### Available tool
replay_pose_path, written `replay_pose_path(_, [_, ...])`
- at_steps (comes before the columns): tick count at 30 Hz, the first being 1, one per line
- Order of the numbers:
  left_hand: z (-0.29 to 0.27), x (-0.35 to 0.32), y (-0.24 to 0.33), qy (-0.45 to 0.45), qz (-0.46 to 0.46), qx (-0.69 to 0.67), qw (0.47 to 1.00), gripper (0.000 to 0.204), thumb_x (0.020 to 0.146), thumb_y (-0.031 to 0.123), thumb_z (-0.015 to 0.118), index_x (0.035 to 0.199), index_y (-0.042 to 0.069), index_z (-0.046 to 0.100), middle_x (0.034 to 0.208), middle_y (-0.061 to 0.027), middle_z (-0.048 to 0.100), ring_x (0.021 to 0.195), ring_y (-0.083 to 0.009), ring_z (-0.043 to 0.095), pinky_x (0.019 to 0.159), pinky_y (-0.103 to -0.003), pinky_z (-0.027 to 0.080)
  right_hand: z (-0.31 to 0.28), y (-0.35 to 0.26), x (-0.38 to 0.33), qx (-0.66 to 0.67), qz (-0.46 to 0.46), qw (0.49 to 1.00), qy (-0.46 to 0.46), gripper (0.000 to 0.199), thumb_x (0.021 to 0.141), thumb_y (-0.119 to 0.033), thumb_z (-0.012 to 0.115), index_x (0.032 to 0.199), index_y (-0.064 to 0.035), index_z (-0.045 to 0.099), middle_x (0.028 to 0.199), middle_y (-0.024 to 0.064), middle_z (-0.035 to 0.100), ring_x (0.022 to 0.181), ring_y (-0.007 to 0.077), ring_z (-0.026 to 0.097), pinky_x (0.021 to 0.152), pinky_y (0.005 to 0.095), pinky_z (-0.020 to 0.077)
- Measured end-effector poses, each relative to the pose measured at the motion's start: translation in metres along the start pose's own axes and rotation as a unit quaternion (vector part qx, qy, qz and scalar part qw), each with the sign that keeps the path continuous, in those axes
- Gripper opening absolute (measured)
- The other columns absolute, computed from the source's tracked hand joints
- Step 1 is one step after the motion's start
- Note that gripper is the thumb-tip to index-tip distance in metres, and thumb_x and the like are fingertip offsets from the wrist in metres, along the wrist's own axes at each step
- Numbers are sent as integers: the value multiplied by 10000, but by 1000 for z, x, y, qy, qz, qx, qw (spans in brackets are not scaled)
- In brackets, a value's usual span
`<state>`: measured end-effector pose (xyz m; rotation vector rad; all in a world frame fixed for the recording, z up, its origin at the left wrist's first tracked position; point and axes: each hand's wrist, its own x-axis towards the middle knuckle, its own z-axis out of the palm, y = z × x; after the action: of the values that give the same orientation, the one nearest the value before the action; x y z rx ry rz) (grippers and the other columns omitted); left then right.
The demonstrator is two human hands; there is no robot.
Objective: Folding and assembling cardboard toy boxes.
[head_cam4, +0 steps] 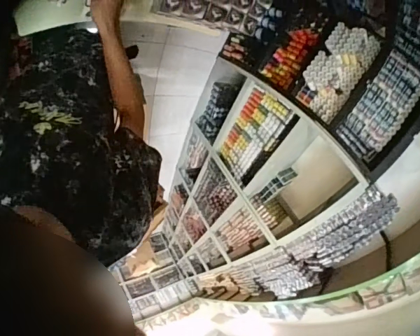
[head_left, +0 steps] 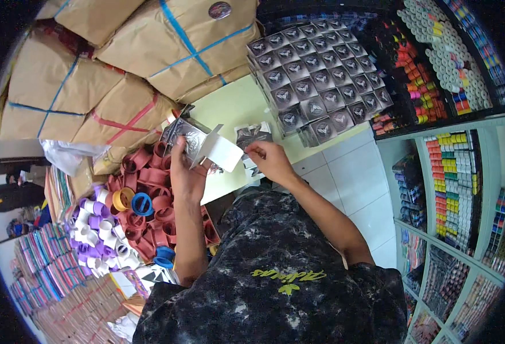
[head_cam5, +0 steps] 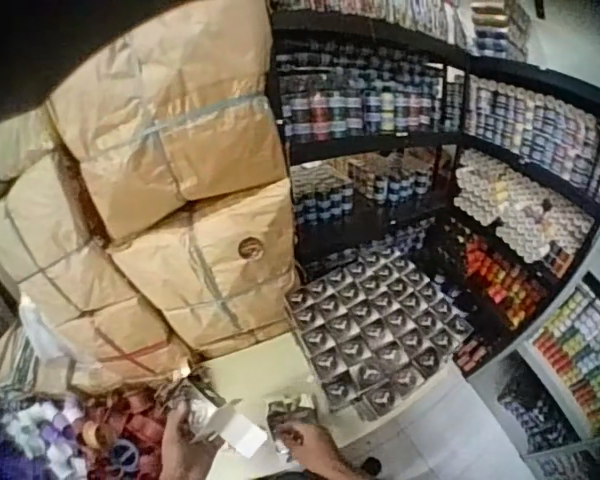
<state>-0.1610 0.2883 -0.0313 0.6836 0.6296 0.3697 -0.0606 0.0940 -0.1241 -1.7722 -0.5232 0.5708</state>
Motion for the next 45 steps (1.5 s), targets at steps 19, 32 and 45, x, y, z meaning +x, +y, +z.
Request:
replay_pose_path(19, [52,18,-42,-48,-101,3,994,419,1023,406,589,1262,62,595,1218,-112,681,1135,-266,664,1020,-466,540,-63,-52,-36,345,-4,939,-9,366,1034,-155,582,1347,34,576,1107,75,688,978,112,642,898,278,509])
replay_pose_path(32, [127,-8,-101,-146,-384,-25,911,643,937,682,531,1260,134,630,1228,-89,662,1122,-242,609,948,-408,465,-112,-42,-96,352,-1,918,185,417,986,-258,674,1279,28,594,1124,55,664,1048,110,596,925,281,474])
replay_pose_path(45, [154,-38,-144,-255,-527,-51,809,683,962,714,430,1245,133,653,1075,-90,689,865,-233,590,811,-413,462,-138,-41,-129,353,-69,894,268,395,935,-116,731,1239,-23,497,1094,35,565,1008,113,581,925,289,474])
